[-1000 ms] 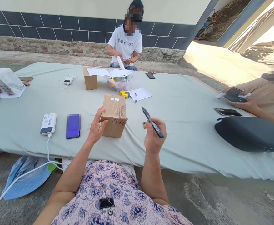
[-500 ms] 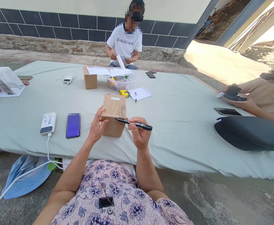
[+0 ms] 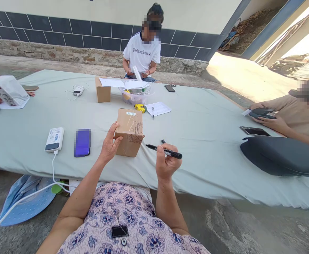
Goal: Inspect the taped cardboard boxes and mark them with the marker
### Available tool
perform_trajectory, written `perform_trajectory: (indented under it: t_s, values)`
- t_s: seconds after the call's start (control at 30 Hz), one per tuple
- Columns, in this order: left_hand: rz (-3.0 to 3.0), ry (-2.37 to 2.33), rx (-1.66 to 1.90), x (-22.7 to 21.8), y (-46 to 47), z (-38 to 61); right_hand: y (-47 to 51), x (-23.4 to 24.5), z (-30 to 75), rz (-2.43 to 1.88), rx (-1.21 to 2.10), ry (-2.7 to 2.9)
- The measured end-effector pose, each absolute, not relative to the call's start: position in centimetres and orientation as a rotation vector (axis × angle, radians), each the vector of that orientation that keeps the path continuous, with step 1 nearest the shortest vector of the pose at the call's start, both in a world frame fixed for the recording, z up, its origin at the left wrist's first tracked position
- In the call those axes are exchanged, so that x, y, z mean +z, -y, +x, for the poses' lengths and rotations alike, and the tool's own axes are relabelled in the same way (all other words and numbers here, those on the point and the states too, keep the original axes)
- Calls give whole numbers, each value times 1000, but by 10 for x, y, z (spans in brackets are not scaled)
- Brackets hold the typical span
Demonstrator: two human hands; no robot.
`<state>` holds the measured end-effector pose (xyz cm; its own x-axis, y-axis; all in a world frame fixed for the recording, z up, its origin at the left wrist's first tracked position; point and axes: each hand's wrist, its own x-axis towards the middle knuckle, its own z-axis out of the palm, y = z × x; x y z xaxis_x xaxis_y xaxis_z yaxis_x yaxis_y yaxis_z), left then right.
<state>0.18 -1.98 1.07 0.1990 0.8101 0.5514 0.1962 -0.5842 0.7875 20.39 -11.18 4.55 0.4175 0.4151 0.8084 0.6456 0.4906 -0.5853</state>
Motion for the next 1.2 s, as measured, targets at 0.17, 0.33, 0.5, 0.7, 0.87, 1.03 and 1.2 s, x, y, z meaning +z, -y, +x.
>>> perform_trajectory:
  t_s: [0.17,0.33,0.5,0.7,0.87,1.03,1.2]
  values:
    - [1902,-950,1396,10,19,1,101,41,185,-901,179,1279]
    - [1890,-935,1382,8,20,1,89,38,184,-820,82,1015]
    - [1878,-923,1388,4,21,4,75,31,215,-1084,58,934]
    - [1871,-929,1388,7,11,7,31,-5,246,-1903,161,1365]
    - [1844,-950,1375,10,7,11,18,-37,248,-2118,206,1452]
    - [1767,-1009,1352,7,14,1,22,-45,248,-2241,259,1493]
    - [1584,-1566,1372,6,7,-42,24,-44,247,-2270,258,1502]
